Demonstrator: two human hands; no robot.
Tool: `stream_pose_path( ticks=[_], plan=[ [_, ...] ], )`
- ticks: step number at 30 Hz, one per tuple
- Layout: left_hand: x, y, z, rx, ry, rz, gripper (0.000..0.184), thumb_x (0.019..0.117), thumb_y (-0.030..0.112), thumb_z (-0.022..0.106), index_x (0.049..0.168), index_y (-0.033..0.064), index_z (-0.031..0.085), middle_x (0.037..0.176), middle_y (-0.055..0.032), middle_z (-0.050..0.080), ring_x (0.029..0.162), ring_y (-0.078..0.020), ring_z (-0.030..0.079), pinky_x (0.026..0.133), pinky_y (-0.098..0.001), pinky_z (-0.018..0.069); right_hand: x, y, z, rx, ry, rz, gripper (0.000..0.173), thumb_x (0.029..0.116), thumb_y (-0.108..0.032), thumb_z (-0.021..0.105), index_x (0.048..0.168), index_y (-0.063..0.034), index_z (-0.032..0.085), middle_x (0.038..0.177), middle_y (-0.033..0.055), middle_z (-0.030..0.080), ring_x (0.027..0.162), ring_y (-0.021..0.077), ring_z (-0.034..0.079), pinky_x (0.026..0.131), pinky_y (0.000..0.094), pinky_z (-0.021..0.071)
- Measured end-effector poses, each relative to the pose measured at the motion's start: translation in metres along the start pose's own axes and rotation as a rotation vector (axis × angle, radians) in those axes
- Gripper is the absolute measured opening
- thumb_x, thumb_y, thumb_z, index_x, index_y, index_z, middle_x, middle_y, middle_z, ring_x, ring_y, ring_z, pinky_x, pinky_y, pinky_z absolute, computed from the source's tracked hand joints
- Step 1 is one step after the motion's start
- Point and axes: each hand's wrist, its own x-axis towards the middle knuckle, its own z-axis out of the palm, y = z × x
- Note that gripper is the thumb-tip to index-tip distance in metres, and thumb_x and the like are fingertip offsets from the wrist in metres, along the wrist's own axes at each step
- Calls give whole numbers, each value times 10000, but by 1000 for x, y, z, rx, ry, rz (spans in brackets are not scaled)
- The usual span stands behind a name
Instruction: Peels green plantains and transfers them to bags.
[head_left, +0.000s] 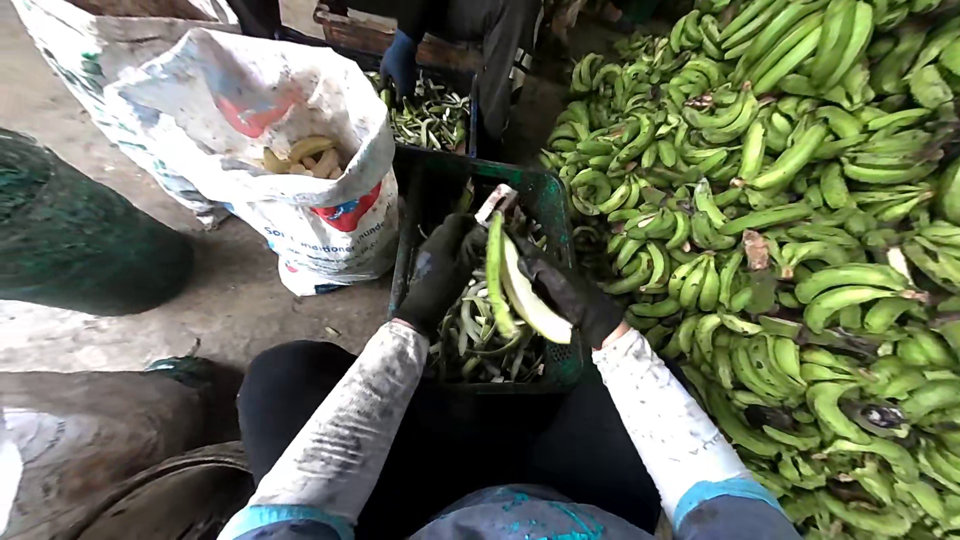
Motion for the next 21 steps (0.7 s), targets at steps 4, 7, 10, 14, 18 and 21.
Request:
stream_pose_path(
  ticks=[4,7,10,14,18,21],
  plan=[
    [-5,5,1,21,-25,47,460,1069,458,448,1293,92,612,1082,-110,669,954,-208,655,840,-451,545,6,23,-5,326,149,57,365,1040,-502,470,1314,-288,580,968,-24,671,753,65,636,632,249,552],
    [-20,15,17,93,-124,178,470,1070,434,451,1356,91,598,1166,-135,662,1029,-258,658,883,-489,552,10,36,-8,617,287,-71,377,1018,-542,499,1224,-250,618,984,-32,682,835,93,662,693,299,576],
    [-27,17,36,200,-106,332,501,1055,450,476,1380,88,597,1070,-145,648,920,-288,655,780,-490,565,19,35,-10,827,382,-246,329,1043,-489,480,1225,-248,610,1024,-32,684,902,96,674,754,317,595],
    [-36,24,41,273,-36,423,498,1012,435,580,1381,102,614,1063,-169,645,928,-330,645,774,-502,551,33,52,-17,899,516,-437,294,1080,-381,420,1294,-224,547,1149,-41,642,1059,74,629,907,340,560],
    [-37,24,43,276,-40,383,478,1007,409,600,1372,100,616,1072,-177,640,936,-345,644,791,-516,549,24,48,-17,707,610,-369,314,1081,-329,435,1352,-197,526,1199,-15,626,1090,92,619,917,356,557],
    [-25,16,38,189,-82,313,444,1030,347,567,1379,75,609,1087,-185,661,958,-331,662,831,-508,558,17,27,-14,697,416,-224,292,1061,-418,446,1202,-214,600,994,-27,666,869,82,662,730,299,588]
  ],
)
